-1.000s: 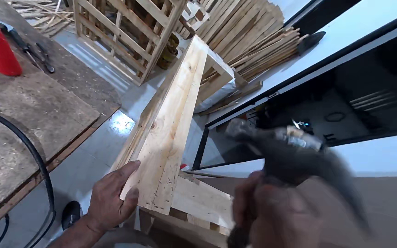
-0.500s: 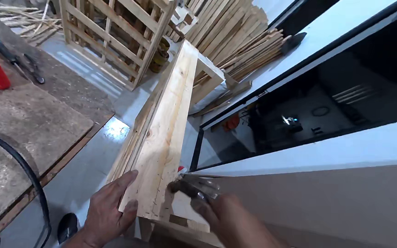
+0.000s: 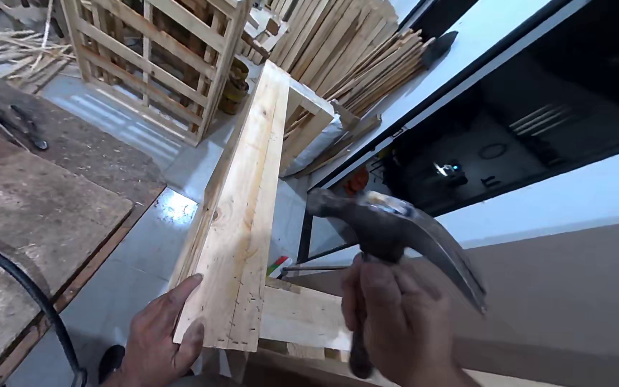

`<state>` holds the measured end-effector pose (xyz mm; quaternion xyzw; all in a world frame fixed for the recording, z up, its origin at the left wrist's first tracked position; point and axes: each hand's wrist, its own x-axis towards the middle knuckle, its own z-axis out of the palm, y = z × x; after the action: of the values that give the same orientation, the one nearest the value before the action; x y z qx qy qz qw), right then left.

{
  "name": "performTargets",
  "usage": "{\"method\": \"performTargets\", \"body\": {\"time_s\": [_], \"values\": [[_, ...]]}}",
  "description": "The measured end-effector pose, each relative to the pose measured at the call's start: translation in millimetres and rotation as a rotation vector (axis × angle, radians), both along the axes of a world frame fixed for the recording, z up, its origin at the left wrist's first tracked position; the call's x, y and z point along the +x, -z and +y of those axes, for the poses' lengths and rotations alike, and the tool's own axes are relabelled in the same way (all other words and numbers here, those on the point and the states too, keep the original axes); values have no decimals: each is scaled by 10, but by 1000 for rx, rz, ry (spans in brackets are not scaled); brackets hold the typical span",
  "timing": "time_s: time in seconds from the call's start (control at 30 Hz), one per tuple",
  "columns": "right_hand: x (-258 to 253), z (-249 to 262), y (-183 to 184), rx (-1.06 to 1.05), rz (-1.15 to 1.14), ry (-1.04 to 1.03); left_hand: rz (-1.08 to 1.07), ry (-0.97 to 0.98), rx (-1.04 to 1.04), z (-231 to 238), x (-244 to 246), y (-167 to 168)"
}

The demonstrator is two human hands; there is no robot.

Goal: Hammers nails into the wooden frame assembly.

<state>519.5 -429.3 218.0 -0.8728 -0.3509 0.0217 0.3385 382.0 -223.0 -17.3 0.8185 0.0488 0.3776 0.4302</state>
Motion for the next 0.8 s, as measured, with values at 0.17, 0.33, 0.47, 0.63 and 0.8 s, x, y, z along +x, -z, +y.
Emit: {"method": "performTargets", "body": {"time_s": [0.17,0.33,0.47,0.63,0.8], "values": [[125,51,212,-619,270,0,22,11,13,15,14,-64],[59,55,62,-38,34,31,19,26,14,22,13,-22],[151,90,352,-530,306,22,24,34,36,19,-2,-14],[177,-1,7,-144,83,124,4,29,31,9,57,1],[266,154,296,-598,366,69,-12,38,9,-12,49,17]]}}
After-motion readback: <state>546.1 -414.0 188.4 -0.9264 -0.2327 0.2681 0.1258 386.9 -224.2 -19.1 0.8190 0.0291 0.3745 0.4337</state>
